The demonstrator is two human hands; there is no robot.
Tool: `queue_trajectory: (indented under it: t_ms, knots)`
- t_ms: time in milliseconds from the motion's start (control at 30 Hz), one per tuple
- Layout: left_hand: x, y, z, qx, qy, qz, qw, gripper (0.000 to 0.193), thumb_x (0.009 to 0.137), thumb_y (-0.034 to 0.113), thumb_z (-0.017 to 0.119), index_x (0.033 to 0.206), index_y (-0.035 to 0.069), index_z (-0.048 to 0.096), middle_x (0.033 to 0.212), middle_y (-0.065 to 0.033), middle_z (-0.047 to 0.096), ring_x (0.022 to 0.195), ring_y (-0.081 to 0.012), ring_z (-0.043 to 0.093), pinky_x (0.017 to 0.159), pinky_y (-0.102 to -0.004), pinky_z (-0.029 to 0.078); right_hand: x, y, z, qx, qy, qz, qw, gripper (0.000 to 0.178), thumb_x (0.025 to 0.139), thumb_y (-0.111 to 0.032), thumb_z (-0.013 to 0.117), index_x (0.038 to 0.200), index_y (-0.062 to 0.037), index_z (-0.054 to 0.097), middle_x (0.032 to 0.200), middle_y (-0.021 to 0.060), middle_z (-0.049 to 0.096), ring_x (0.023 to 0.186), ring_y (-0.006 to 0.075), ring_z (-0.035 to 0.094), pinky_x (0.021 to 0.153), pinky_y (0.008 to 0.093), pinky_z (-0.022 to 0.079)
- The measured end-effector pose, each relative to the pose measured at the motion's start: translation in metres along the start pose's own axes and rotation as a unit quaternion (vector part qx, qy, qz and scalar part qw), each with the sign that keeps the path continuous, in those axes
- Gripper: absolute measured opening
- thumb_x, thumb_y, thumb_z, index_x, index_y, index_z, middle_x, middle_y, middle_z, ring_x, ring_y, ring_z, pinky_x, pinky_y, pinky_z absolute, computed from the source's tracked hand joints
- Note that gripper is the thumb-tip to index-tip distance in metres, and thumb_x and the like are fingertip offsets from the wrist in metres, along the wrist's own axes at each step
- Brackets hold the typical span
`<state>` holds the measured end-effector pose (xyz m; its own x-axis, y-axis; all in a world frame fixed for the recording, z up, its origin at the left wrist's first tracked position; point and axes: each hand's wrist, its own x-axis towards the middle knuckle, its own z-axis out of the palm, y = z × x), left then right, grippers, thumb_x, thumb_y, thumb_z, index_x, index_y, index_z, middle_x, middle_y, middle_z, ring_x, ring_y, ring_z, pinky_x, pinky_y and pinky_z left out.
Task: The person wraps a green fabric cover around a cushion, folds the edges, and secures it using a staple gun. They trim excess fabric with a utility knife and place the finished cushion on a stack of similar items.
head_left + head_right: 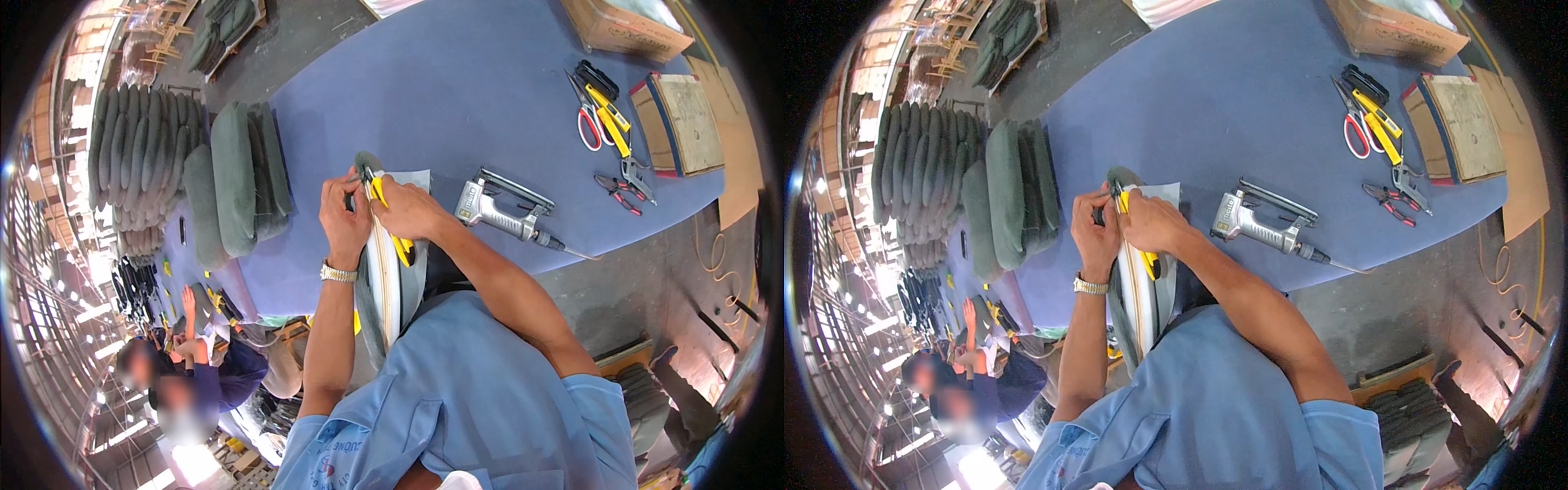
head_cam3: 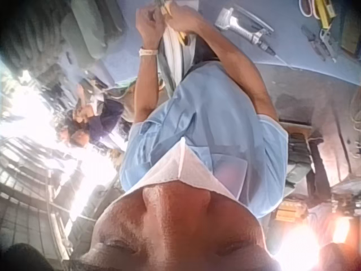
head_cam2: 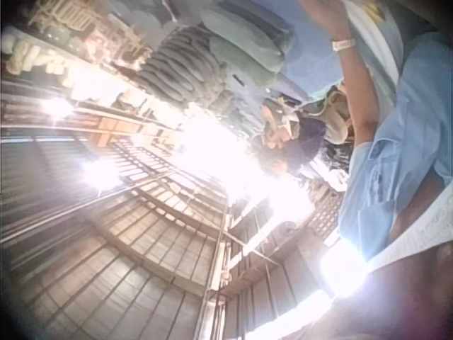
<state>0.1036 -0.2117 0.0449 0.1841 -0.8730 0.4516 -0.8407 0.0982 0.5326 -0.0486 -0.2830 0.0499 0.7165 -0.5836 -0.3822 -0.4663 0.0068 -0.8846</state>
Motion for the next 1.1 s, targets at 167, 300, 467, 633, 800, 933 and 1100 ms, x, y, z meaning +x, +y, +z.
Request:
queue_trajectory:
  t_ms: [167,300,467,633,800,933,1100]
  knots:
    - [0.004,-0.002,0.005,-0.001,0.008,-0.006,1.0,0.01,0.089,-0.005,0.068,0.097,0.0,0.064,0.101,-0.0175,0.07,0.096,-0.032,0.071,0.085,-0.0403,0.055,0.005,-0.003,-0.011,-0.001,-0.014,0.008,1.0,0.048,0.097,-0.026,0.052,0.123,0.0138,0.054,0.109,0.0365,0.07,0.106,0.0496,0.069,0.094,0.0552,0.053]
    - [0.007,-0.006,0.009,0.003,0.012,0.01,1.0,0.014,0.087,-0.009,0.067,0.097,0.0,0.062,0.101,-0.0178,0.069,0.095,-0.0337,0.071,0.083,-0.0408,0.057,0.016,0.008,-0.007,-0.02,-0.022,-0.008,1.0,0.045,0.101,-0.031,0.053,0.118,0.0105,0.052,0.097,0.0303,0.071,0.091,0.0446,0.072,0.079,0.0526,0.054]
    - [0.006,-0.004,0.012,-0.006,0.014,0.002,1.0,0.014,0.087,-0.008,0.066,0.098,0.0,0.062,0.1,-0.0178,0.068,0.091,-0.0336,0.068,0.081,-0.0408,0.055,0.017,0.012,-0.008,-0.016,-0.027,-0.022,0.999,0.044,0.101,-0.031,0.054,0.116,0.0108,0.053,0.095,0.0294,0.071,0.088,0.0433,0.073,0.078,0.0519,0.054]
    - [0.005,-0.004,0.014,0.001,0.012,0.003,1.0,0.013,0.089,-0.007,0.065,0.1,0.001,0.062,0.102,-0.0179,0.069,0.092,-0.0339,0.068,0.08,-0.0409,0.055,0.005,0.004,-0.018,0.005,-0.05,0.007,0.999,0.046,0.097,-0.028,0.054,0.121,0.0121,0.055,0.102,0.0346,0.071,0.097,0.0479,0.071,0.087,0.0535,0.055]
    - [-0.001,-0.008,0.02,-0.015,0.034,-0.004,0.999,0.013,0.091,-0.005,0.065,0.102,0.001,0.061,0.106,-0.0174,0.07,0.094,-0.0334,0.069,0.082,-0.0409,0.055,0.003,0.013,-0.011,-0.012,-0.032,-0.003,0.999,0.046,0.1,-0.03,0.053,0.121,0.0112,0.052,0.096,0.0295,0.071,0.089,0.0436,0.073,0.078,0.0515,0.055]
    - [-0.002,-0.005,0.019,-0.031,0.01,-0.035,0.999,0.01,0.094,-0.002,0.066,0.102,0.001,0.06,0.116,-0.0196,0.071,0.104,-0.0338,0.071,0.087,-0.0402,0.056,0.0,0.016,0.001,0.0,0.011,0.001,1.0,0.047,0.101,-0.03,0.052,0.123,0.0114,0.051,0.095,0.0284,0.072,0.09,0.0446,0.073,0.08,0.0524,0.056]
    - [0.002,0.011,0.007,-0.034,-0.043,-0.023,0.998,0.01,0.095,-0.002,0.066,0.102,0.002,0.06,0.132,-0.0233,0.068,0.115,-0.0344,0.07,0.094,-0.0388,0.055,-0.01,0.03,0.013,0.055,0.067,-0.017,0.996,0.041,0.101,-0.03,0.057,0.121,0.0058,0.052,0.092,0.0232,0.073,0.083,0.0376,0.074,0.076,0.048,0.057]
